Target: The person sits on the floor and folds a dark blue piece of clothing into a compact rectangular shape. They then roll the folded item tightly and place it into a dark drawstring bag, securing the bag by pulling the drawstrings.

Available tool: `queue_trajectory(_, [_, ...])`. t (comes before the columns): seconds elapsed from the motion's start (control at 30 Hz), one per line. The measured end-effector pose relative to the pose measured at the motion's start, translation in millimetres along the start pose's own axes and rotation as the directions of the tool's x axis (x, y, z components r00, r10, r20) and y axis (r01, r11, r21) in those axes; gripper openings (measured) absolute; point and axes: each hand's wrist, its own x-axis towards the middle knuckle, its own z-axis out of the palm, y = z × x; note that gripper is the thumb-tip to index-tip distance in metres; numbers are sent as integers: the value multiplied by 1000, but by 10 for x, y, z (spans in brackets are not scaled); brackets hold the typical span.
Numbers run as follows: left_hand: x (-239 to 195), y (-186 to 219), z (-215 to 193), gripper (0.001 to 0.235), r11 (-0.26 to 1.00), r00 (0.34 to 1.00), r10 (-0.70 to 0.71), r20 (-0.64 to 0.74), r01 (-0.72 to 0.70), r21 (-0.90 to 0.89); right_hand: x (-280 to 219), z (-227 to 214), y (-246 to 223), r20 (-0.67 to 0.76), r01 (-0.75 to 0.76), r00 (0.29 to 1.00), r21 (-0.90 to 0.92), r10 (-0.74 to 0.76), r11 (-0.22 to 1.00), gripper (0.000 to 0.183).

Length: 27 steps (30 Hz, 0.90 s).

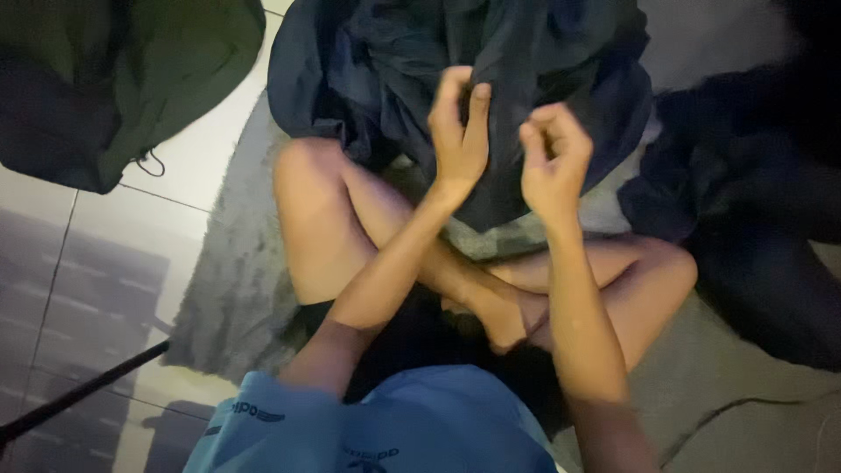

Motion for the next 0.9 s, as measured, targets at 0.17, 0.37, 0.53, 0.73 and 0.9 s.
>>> queue_trajectory(0.17, [-376,188,-71,24,995,998,14,65,-20,101,307,-136,-64,-207,87,976,89,-67,992,11])
queue_trajectory(0.37, [-613,-357,159,36,992,932,-109,346,124,-21,286,-132,-341,-67,57,996,82,-52,995,10])
queue_trajectory(0.53, [-642,-1331,317,37,912,963,-99,249,187,-364,15,-236,231,101,36,994,5,-36,999,20])
queue_trajectory(0.73, [-431,-1199,141,17,995,979,95,179,-89,-40,22,-395,269,-113,-26,993,95,37,995,17])
queue_trajectory(0.9, [-227,-548,155,35,952,975,-157,158,192,-237,-83,-278,-462,-425,139,874,-247,-236,959,23])
